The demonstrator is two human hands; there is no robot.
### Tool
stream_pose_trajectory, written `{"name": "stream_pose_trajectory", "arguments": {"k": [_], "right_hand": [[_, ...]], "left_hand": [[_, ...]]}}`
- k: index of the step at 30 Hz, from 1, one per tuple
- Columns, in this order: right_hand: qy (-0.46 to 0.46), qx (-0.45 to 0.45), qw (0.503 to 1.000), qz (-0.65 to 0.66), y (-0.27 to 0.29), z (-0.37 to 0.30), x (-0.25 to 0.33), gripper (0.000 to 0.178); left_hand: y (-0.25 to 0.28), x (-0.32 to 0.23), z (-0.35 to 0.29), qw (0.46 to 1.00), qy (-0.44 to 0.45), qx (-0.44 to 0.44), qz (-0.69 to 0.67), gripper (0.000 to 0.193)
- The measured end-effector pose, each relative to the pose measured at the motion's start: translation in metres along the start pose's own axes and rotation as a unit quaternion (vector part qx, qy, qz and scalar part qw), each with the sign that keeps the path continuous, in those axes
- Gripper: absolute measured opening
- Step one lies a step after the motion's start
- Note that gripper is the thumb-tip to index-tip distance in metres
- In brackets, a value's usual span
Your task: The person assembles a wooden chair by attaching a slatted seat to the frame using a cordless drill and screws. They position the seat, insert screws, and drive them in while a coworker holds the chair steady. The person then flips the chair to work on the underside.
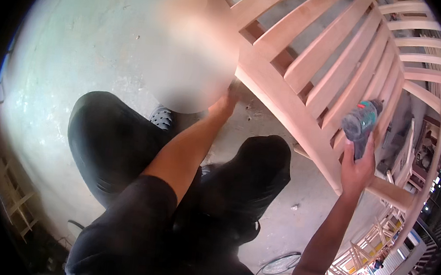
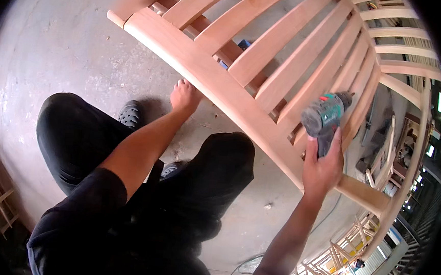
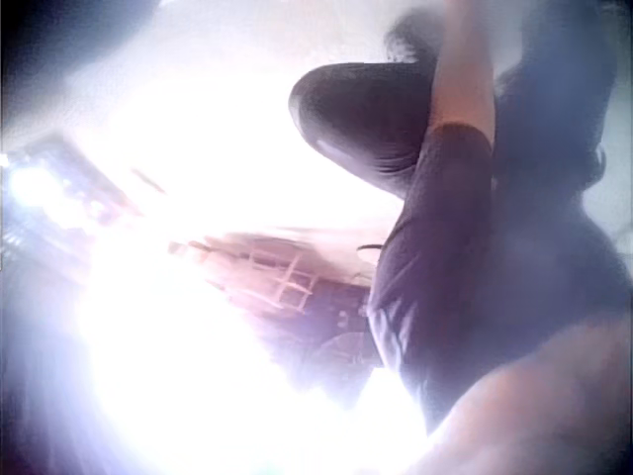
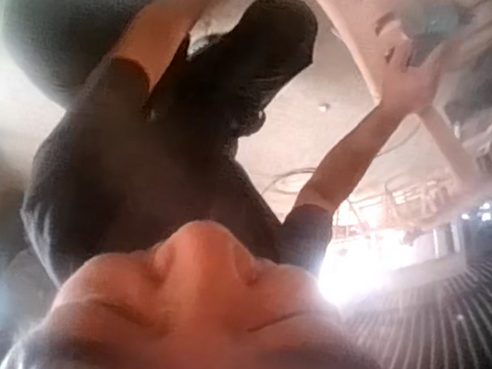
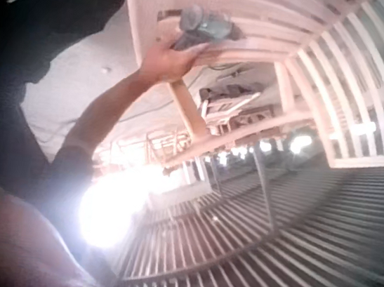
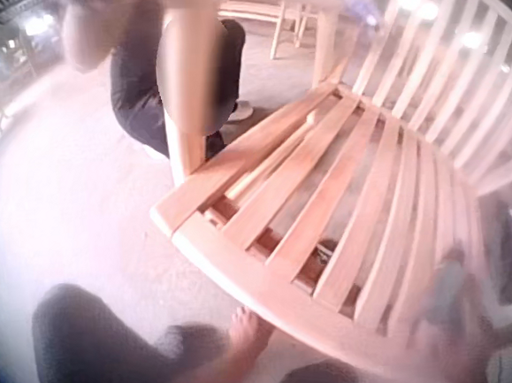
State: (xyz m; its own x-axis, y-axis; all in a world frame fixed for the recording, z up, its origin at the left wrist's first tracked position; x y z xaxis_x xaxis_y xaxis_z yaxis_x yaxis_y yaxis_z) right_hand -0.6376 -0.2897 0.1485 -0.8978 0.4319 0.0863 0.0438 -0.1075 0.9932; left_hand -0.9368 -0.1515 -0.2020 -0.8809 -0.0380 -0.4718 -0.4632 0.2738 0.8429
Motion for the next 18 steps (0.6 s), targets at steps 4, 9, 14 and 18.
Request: {"name": "stream_pose_trajectory", "arguments": {"k": [4, 9, 14, 18], "right_hand": [[-0.02, 0.022, 0.999, -0.025, 0.004, 0.011, -0.018, 0.07], [-0.023, 0.023, 0.999, -0.027, 0.01, 0.013, -0.009, 0.072], [-0.013, 0.018, 0.998, -0.061, 0.016, 0.012, -0.001, 0.071], [-0.001, 0.02, 0.997, -0.07, 0.019, 0.012, 0.002, 0.069]], "left_hand": [[-0.002, -0.013, 0.009, 0.991, 0.027, 0.128, -0.04, 0.043], [-0.018, 0.031, -0.008, 0.929, 0.161, 0.225, -0.246, 0.029], [0.057, 0.029, -0.056, 0.793, 0.143, 0.343, -0.483, 0.018], [0.191, 0.004, -0.104, 0.813, 0.088, 0.357, -0.451, 0.017]]}}
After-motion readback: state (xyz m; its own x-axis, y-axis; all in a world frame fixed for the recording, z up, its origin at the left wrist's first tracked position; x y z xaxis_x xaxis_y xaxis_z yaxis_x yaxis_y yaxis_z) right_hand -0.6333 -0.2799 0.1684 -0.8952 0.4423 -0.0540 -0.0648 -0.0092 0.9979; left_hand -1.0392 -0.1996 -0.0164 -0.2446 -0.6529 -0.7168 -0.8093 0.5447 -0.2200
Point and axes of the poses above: each hand's wrist, its own z-axis towards the middle knuckle, its own y-axis out of the back of the hand, x = y × z, the point moved 6 cm from there along z, towards the middle knuckle, and after that the axes turned 7 degrees about x, right-handed, at the moved point
